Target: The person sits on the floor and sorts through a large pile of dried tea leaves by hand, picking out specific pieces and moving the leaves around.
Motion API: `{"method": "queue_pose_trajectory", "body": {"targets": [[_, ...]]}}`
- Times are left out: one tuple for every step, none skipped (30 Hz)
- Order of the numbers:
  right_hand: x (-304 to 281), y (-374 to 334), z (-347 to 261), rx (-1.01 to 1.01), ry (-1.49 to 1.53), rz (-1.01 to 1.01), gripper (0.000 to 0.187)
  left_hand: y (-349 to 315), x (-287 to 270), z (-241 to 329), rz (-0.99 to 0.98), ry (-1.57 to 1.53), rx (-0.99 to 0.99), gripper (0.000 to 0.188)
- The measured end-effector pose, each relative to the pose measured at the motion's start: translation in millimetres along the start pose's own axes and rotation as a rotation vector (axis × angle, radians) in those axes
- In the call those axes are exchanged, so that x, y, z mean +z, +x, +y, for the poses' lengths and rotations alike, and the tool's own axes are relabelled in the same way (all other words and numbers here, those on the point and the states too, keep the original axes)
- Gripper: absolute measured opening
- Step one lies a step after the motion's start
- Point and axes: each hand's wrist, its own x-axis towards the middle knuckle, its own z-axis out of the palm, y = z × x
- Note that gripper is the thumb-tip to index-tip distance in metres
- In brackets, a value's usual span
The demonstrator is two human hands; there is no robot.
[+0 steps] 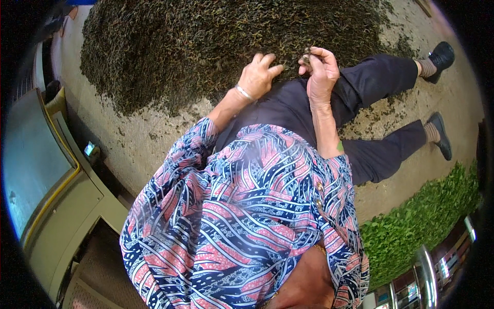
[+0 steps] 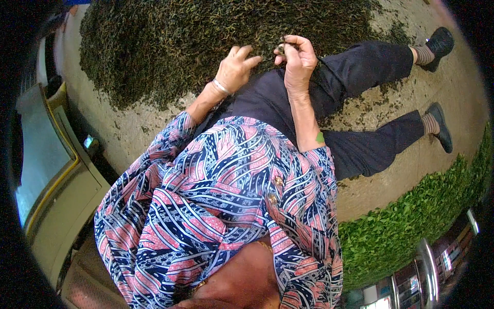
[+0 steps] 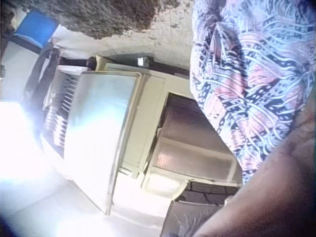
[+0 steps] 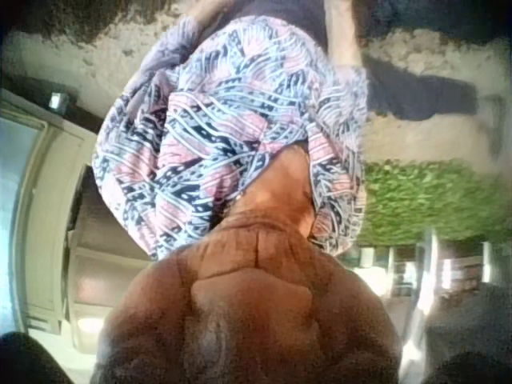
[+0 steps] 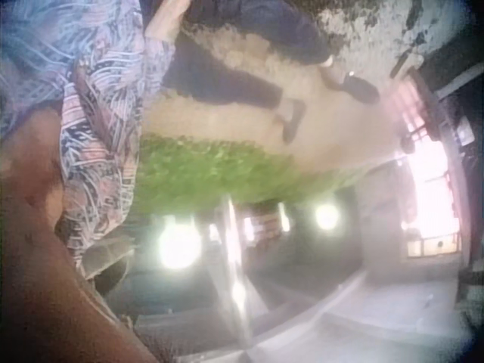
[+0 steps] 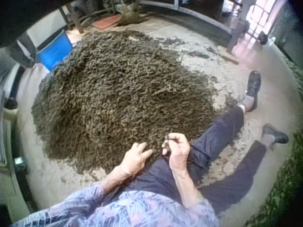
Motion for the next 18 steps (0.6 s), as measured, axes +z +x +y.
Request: {"method": "queue_pose_trajectory", "body": {"targets": [[0, -1, 0, 0.007, -0.021, -0.011, 0.011, 6, 1, -6, -0.013, -0.048, -0.005, 0.027], [1, -3, -1, 0.016, -0.048, -0.015, 0.013, 12, 0, -14, 0.153, -0.127, 0.019, 0.022], [2, -3, 0, 0.008, -0.045, 0.001, 0.015, 14, -2, -22, 0.213, -0.216, -0.01, 0.025], [-2, -2, 0, -0.017, -0.056, 0.012, 0.016, 19, -14, -22, 0.275, -0.273, -0.024, 0.026], [-3, -2, 1, -0.041, -0.063, 0.022, 0.017, 22, -30, -22, 0.336, -0.325, -0.038, 0.027], [-4, -1, 1, -0.046, -0.06, 0.034, 0.017, 25, -45, -26, 0.379, -0.33, -0.069, 0.028], [-4, 0, 2, -0.056, -0.035, 0.045, 0.017, 25, -59, -31, 0.423, -0.333, -0.103, 0.029], [-4, 1, 3, -0.064, -0.009, 0.054, 0.018, 25, -71, -33, 0.447, -0.39, -0.241, 0.028], [-6, 0, 4, -0.065, -0.005, 0.059, 0.018, 24, -80, -36, 0.47, -0.446, -0.38, 0.026], [-4, 0, 5, -0.044, 0.003, 0.026, 0.018, 19, -84, -47, 0.555, -0.592, -0.393, 0.025], [-3, 1, 5, -0.028, 0.005, 0.001, 0.018, 18, -86, -54, 0.634, -0.748, -0.4, 0.024], [-3, 0, 5, -0.019, 0.007, -0.002, 0.018, 16, -88, -59, 0.666, -0.773, -0.46, 0.019], [-3, 0, 6, -0.02, 0.013, -0.002, 0.018, 16, -93, -58, 0.742, -0.857, -0.487, 0.018], [-4, -1, 8, -0.018, -0.022, -0.002, 0.018, 10, -95, -66, 0.734, -0.814, -0.565, 0.018], [-5, 0, 9, -0.016, -0.057, -0.003, 0.019, 4, -96, -73, 0.727, -0.769, -0.642, 0.018], [-7, 0, 11, -0.034, -0.062, -0.015, 0.021, 5, -106, -59, 0.72, -0.836, -0.757, 0.019], [-7, 0, 11, -0.031, -0.055, -0.021, 0.021, 3, -116, -50, 0.677, -0.866, -0.997, 0.025], [-6, 0, 11, -0.038, -0.074, -0.021, 0.022, 1, -119, -51, 0.71, -0.951, -1.066, 0.028]]}}
